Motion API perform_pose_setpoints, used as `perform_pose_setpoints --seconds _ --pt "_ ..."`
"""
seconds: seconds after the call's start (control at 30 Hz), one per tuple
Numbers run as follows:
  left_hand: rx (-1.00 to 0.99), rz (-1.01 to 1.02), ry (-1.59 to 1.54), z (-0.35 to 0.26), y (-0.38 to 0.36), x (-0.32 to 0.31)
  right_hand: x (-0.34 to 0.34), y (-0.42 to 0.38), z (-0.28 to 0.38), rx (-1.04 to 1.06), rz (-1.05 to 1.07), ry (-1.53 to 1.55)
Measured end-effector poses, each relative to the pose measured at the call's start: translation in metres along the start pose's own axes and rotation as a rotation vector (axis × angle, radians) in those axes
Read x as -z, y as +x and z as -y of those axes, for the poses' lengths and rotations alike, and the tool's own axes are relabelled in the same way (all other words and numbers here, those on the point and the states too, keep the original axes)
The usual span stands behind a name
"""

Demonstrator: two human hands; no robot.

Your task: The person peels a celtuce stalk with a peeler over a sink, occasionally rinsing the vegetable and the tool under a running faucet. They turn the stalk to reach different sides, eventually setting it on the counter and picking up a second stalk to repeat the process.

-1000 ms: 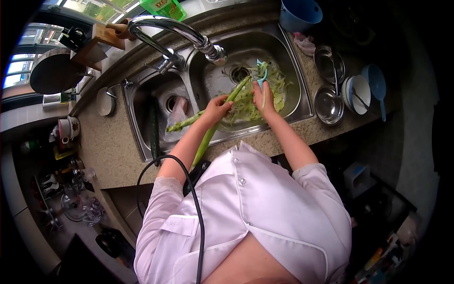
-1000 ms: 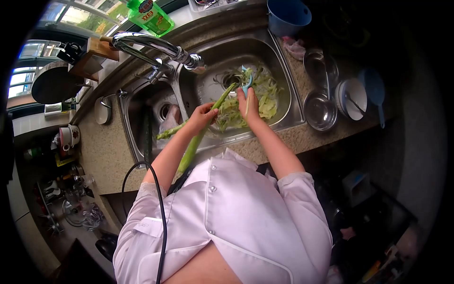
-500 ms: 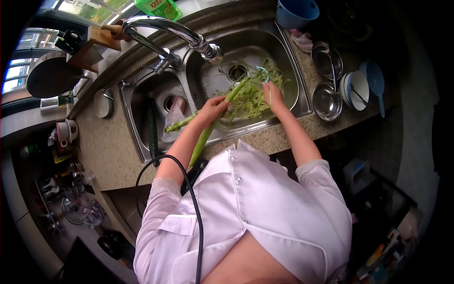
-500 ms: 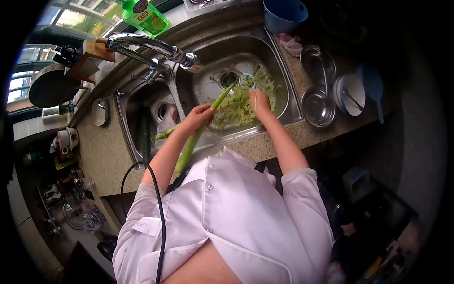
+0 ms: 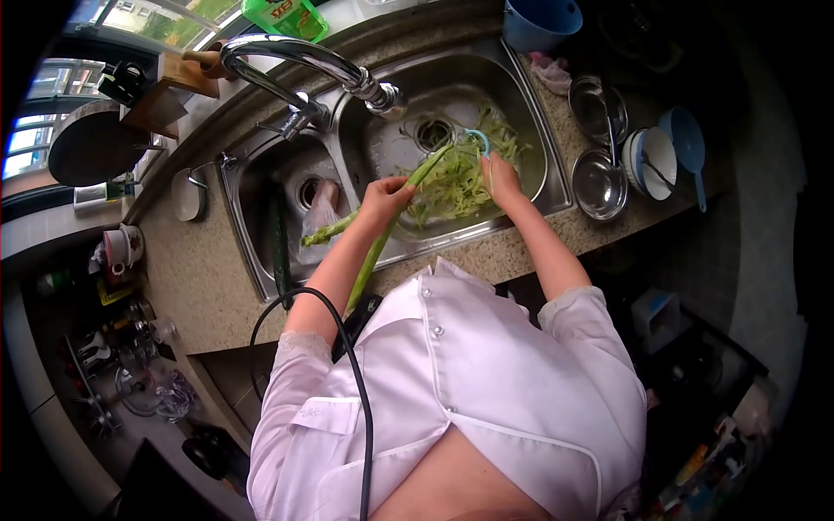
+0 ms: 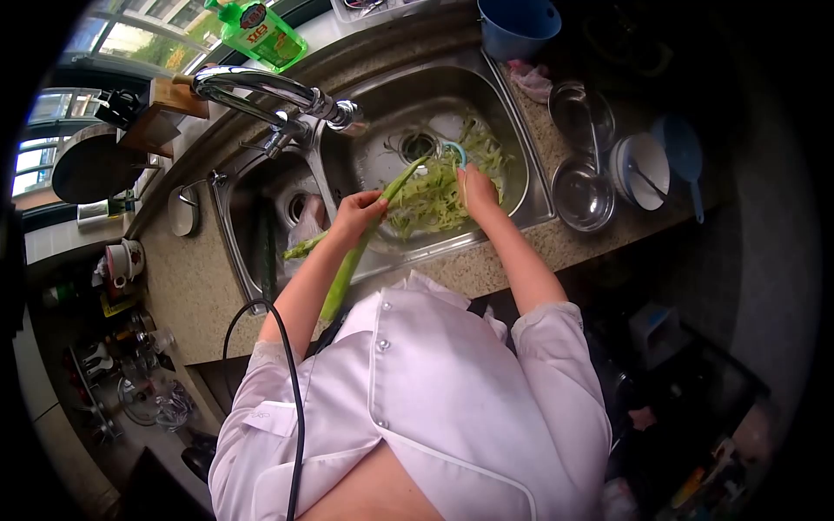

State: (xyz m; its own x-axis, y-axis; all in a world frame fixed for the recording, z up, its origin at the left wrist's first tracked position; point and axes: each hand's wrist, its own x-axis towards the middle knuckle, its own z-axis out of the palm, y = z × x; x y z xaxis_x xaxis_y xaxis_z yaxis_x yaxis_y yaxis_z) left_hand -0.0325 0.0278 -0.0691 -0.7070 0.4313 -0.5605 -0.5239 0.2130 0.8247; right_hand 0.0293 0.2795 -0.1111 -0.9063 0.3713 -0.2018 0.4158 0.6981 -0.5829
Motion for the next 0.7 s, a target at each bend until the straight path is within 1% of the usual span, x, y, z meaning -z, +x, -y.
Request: perform_pose_setpoints --seconds 0.03,0.1,0.13,0.17,0.23,0.27,0.33,0.37,0.43,0.47,0.53,0.57,0.63,0.7 --pt "0.001 0.003 0.007 -0.001 -0.001 0.0 0.003 -0.005 0.004 -0.001 0.003 -0.004" --pt "-0.001 0.011 0.012 -0.002 0.001 -0.002 0.002 -0.018 0.019 0.057 -0.05 0.175" --pt "0.004 0.007 0.02 -0.001 0.002 -0.004 0.001 -0.028 0.032 0.06 0.005 0.19" --pt "0.012 0.004 0.03 -0.001 0.002 -0.004 0.002 -0.04 0.044 0.121 0.059 0.173" --pt "-0.002 -0.015 0.012 0.003 0.002 -0.008 -0.013 -0.057 0.055 0.272 0.089 0.138" --pt "-0.017 -0.039 -0.01 0.005 0.002 -0.009 -0.013 -0.056 0.054 0.271 0.088 0.141" --pt "-0.001 -0.019 -0.02 0.001 -0.002 -0.008 -0.011 -0.049 0.054 0.167 0.107 0.075" --pt "0.012 -0.001 -0.036 0.0 -0.005 -0.007 -0.013 -0.034 0.043 0.056 0.093 -0.001" --pt "0.016 0.0 -0.022 0.002 -0.006 -0.005 -0.021 -0.005 0.0 0.03 0.037 -0.019" --pt "0.016 0.005 -0.012 0.0 -0.004 -0.004 -0.019 -0.002 -0.008 0.03 0.028 -0.017" --pt "0.009 0.019 -0.008 -0.002 -0.003 -0.004 -0.013 -0.001 -0.011 0.085 -0.164 0.102" --pt "0.004 0.034 -0.001 -0.003 -0.002 -0.004 -0.015 -0.006 -0.009 0.084 -0.163 0.099" --pt "0.0 0.023 -0.003 -0.003 0.001 -0.008 -0.004 -0.028 0.024 0.095 -0.127 0.188" --pt "0.003 0.008 -0.002 0.001 0.001 -0.011 0.0 -0.051 0.052 0.146 0.042 0.115"
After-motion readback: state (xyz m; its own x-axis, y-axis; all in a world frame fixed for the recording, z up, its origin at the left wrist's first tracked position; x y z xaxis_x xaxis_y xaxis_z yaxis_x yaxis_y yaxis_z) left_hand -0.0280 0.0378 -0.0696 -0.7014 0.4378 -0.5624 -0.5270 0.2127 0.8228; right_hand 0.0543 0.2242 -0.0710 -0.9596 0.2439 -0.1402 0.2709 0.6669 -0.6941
